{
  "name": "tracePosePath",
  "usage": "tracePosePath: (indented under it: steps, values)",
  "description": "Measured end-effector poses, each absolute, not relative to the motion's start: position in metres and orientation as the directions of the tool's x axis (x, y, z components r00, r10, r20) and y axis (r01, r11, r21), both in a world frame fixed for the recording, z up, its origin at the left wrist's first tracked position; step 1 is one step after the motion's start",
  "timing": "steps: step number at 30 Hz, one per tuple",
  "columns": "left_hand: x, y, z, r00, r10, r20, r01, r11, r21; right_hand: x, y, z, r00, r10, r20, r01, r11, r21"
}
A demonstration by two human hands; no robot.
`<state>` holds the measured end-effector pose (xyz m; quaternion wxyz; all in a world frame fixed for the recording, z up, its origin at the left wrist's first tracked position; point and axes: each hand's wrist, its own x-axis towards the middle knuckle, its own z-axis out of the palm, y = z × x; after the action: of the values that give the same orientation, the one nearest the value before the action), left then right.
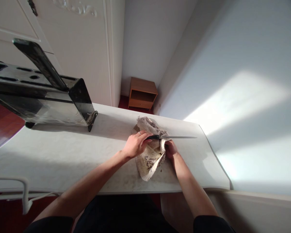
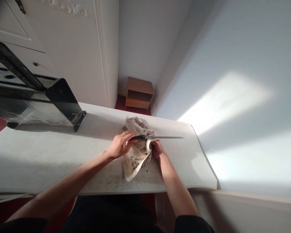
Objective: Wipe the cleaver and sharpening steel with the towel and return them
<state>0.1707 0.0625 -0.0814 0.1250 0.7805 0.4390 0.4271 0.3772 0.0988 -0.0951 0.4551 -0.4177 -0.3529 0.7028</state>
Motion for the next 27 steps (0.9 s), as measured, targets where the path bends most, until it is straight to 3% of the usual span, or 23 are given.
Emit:
tracePosePath:
  steps: [9,16,20,27]
  values:
    - [0.1747,0.0592,-0.0809,0.201,0.659,0.724,0.569,-0.681,0.462,0.3751,0.097,-0.092,-0.243,0.933,-0.267,-0.338,-0.339,-0.878]
    - [0.1757,0.0567,-0.0874,0.137,0.659,0.739,0.669,-0.612,0.422,0.3724,0.0973,-0.0908,-0.251,0.942,-0.221,-0.321,-0.296,-0.9]
    - [0.1751,0.0574,-0.0885,0.133,0.758,0.639,0.717,-0.519,0.466,0.3724,0.099,-0.0928,-0.232,0.948,-0.22,-0.305,-0.285,-0.909]
    - [0.1732,0.0595,-0.0799,0.212,0.924,0.317,0.772,-0.357,0.526,0.3701,0.0996,-0.0945,-0.169,0.968,-0.185,-0.28,-0.227,-0.933]
